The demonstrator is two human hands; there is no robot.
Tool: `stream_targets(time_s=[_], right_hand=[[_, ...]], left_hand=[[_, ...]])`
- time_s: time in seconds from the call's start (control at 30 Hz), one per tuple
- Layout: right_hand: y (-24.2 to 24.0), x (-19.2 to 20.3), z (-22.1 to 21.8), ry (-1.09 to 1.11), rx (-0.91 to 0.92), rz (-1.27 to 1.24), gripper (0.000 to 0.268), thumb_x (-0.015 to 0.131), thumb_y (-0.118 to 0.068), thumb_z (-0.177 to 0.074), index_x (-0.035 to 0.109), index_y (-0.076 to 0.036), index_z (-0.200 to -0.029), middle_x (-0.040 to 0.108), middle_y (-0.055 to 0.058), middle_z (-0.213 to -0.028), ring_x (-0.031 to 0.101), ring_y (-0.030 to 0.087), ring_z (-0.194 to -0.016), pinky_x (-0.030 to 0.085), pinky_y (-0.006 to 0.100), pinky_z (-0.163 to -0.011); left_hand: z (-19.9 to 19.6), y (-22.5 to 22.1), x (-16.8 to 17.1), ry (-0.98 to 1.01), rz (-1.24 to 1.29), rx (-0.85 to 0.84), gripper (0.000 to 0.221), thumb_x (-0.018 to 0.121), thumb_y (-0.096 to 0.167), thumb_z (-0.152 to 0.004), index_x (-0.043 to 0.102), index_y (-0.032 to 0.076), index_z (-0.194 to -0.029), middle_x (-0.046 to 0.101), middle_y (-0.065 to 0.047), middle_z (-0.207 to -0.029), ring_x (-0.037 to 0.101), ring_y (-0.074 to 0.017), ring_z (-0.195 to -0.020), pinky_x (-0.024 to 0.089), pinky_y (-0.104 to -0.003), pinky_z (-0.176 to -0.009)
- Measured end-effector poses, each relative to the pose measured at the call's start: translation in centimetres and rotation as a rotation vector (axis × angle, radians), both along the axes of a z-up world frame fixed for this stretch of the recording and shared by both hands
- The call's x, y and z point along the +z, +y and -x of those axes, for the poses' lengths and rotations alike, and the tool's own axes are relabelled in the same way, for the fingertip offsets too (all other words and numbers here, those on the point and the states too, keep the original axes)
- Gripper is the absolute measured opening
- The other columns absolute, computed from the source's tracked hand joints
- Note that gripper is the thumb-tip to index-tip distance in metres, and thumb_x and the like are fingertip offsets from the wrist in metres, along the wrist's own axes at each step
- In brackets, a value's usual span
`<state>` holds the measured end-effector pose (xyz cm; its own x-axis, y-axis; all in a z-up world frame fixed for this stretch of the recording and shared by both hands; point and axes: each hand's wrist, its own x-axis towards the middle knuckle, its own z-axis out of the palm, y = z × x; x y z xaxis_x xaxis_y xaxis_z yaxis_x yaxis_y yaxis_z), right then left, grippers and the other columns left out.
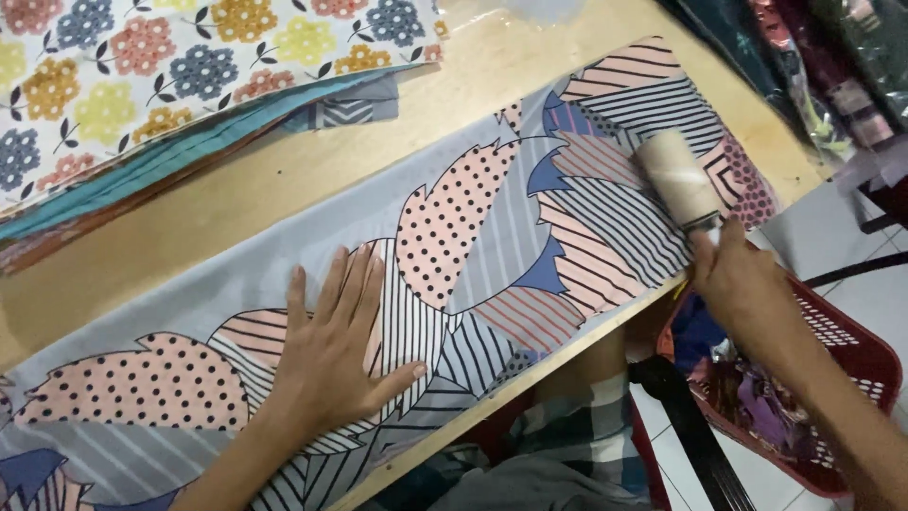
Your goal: Using a lint roller to remove lint and debris from a piece of patterned fabric on a workbench.
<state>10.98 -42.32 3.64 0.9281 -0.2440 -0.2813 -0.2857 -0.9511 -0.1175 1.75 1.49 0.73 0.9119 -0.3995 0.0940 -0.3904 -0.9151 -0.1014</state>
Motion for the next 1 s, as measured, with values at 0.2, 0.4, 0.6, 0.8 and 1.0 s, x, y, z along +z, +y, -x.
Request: stream_targets(time_s=[0.2,0.4,0.6,0.8,1.0], right_hand=[[-1.4,4.0,-1.3,-0.001,-0.168,-0.112,0.050,0.029,-0.037,-0.121,0.043,0.010,-0.129,0.056,0.048,-0.112,0.061,0.059,-0.087,0.049,0.069,-0.068],[-6.1,-0.5,-1.2,-0.227,0.030,-0.052,0.045,0.038,-0.030,-0.125,0.049,0.012,-0.117,0.061,0.048,-0.082,0.057,0.061,-0.063,0.036,0.062,-0.051],[-0.4,2.3,2.7,-0.151,0.020,-0.185,0.036,0.052,-0.022,-0.113,0.054,0.004,-0.138,0.071,0.026,-0.101,0.072,0.034,-0.069,0.064,0.046,-0.050],[3.7,0.2,8.9,0.082,0.267,-0.463,0.036,0.058,-0.017,-0.095,0.048,-0.017,-0.130,0.078,0.008,-0.080,0.074,0.019,-0.054,0.062,0.032,-0.045],[7.4,0.4,11.3,0.248,0.318,-0.348,0.040,0.049,-0.036,-0.103,0.037,-0.016,-0.136,0.063,0.005,-0.060,0.057,0.021,-0.045,0.039,0.038,-0.046]], left_hand=[[0.0,-0.2,0.1,0.003,0.038,-0.010,0.120,0.026,0.092,-0.087,0.004,0.003,-0.163,0.001,-0.014,-0.174,-0.002,-0.0277,-0.162,-0.008,-0.056,-0.127],[0.1,0.0,-0.6,0.005,0.044,0.000,0.117,0.024,0.092,-0.088,0.005,0.005,-0.163,0.000,-0.014,-0.173,-0.002,-0.0276,-0.161,-0.009,-0.056,-0.126],[0.4,-0.9,0.9,0.047,0.151,-0.029,0.111,0.047,0.083,-0.088,0.016,0.009,-0.165,0.010,-0.019,-0.172,0.006,-0.0317,-0.160,0.000,-0.054,-0.125],[1.2,-1.5,-1.5,-0.179,-0.147,-0.107,0.118,0.027,0.103,-0.086,0.009,0.019,-0.167,0.005,-0.012,-0.173,0.000,-0.0269,-0.162,-0.006,-0.046,-0.130],[1.0,-1.7,-0.8,-0.125,-0.037,-0.140,0.103,0.024,0.095,-0.089,0.013,0.027,-0.166,0.004,-0.011,-0.173,-0.002,-0.0275,-0.162,-0.008,-0.049,-0.130]])
